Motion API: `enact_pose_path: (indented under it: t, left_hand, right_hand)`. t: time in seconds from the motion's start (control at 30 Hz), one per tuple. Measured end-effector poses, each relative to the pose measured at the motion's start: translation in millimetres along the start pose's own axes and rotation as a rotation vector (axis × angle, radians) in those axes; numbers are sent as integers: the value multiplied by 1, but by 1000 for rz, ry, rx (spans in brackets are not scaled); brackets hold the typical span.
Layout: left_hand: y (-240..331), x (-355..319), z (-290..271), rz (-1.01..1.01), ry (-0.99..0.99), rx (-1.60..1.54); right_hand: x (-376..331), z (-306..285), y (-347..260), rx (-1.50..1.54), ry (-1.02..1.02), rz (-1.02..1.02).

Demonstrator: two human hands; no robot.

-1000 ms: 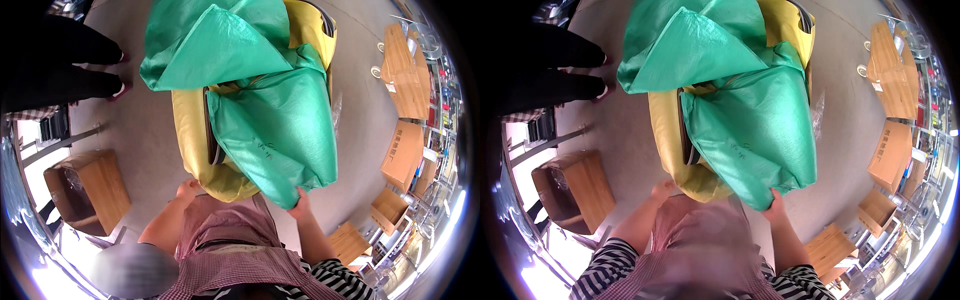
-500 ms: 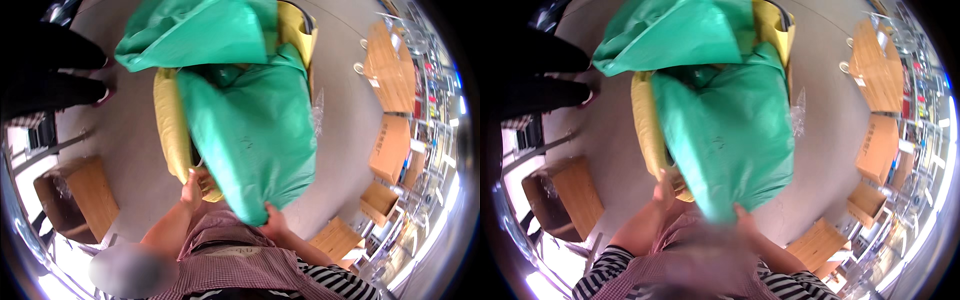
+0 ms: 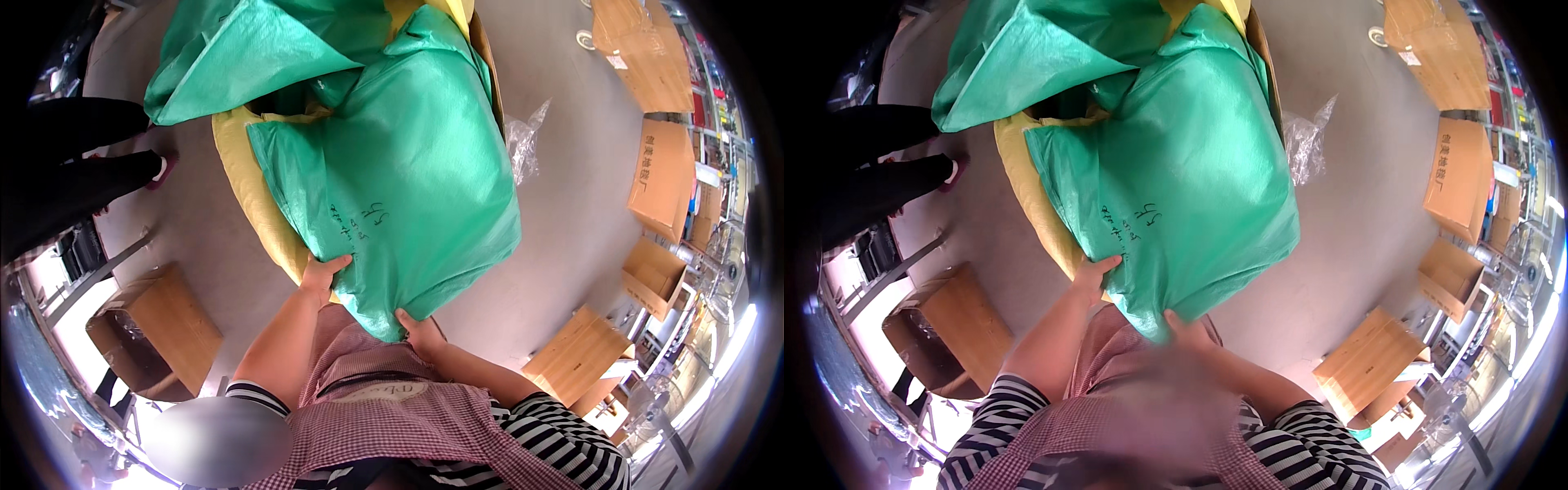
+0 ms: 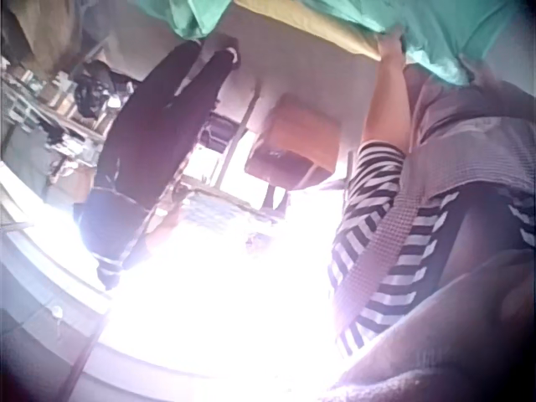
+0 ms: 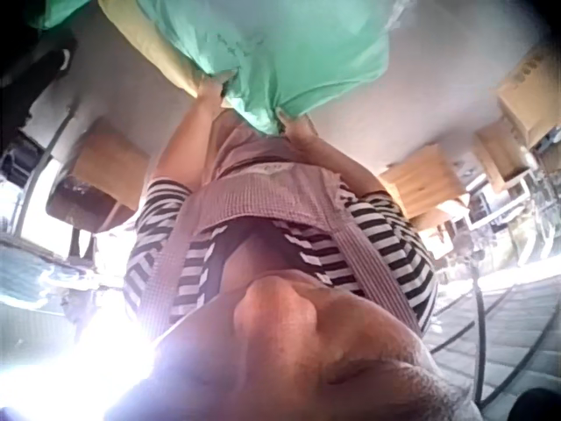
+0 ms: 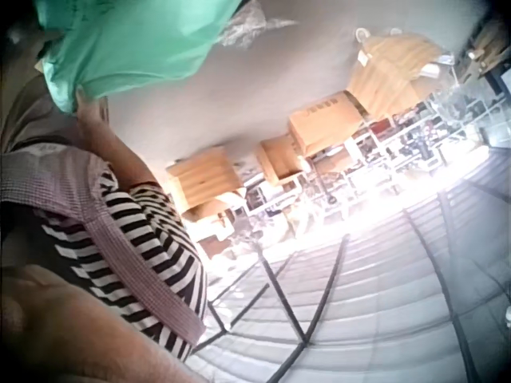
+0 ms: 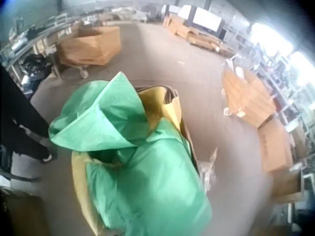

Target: The person picks up a stack of mats from a large box, carries them to a table, and places them down. They then apply liquid from a bottle onto one of the mats and use a small roller to spread it.

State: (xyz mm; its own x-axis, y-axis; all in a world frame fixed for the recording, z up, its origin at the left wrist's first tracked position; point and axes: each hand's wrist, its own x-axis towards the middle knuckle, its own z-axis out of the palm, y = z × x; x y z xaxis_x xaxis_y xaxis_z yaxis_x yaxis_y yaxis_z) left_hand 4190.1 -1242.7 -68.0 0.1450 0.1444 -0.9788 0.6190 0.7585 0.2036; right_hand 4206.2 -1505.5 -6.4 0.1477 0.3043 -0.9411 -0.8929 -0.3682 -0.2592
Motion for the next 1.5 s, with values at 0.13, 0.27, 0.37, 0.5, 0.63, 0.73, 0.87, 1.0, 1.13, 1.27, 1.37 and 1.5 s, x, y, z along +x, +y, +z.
enact_pose_path:
  t: [0.13, 0.27, 0.37, 0.5, 0.63, 0.73, 0.87, 1.0, 1.13, 1.27, 1.37, 1.5]
  left_hand:
    - [5, -6, 5, -40, -37, -39]
    - [7, -8, 12, -59, -59, -62]
    - [5, -8, 11, -50, -55, -49]
    - [14, -15, 10, -65, -75, -47]
    - [21, -24, 12, -55, -97, -20]
    - [25, -24, 11, -61, -77, 8]
    - [26, -24, 8, -36, -16, 105]
    - [26, -24, 6, 14, 29, 225]
    - [41, -34, 22, 116, 49, 344]
    - [63, -56, 38, 260, -9, 401]
    - [84, -83, 27, 270, -36, 432]
    - [103, -154, 14, 326, -57, 377]
  right_hand:
    - [1, -8, 10, 400, -131, 138]
    - [20, -40, 27, 980, -222, 145]
    - [12, -65, -46, 1073, 129, 98]
    - [80, -150, 5, 884, 242, -254]
    - [98, -182, -30, 875, 271, -252]
    - [91, -197, -57, 964, 219, -246]
    - [83, -222, -78, 941, 18, -265]
    - [94, -214, -81, 710, 119, -120]
    - [77, -172, -86, 701, 232, -273]
    - [48, -133, -113, 366, 360, -561]
    - [15, -113, -162, 105, 360, -826]
    - [-52, -90, -238, -192, 290, -1018]
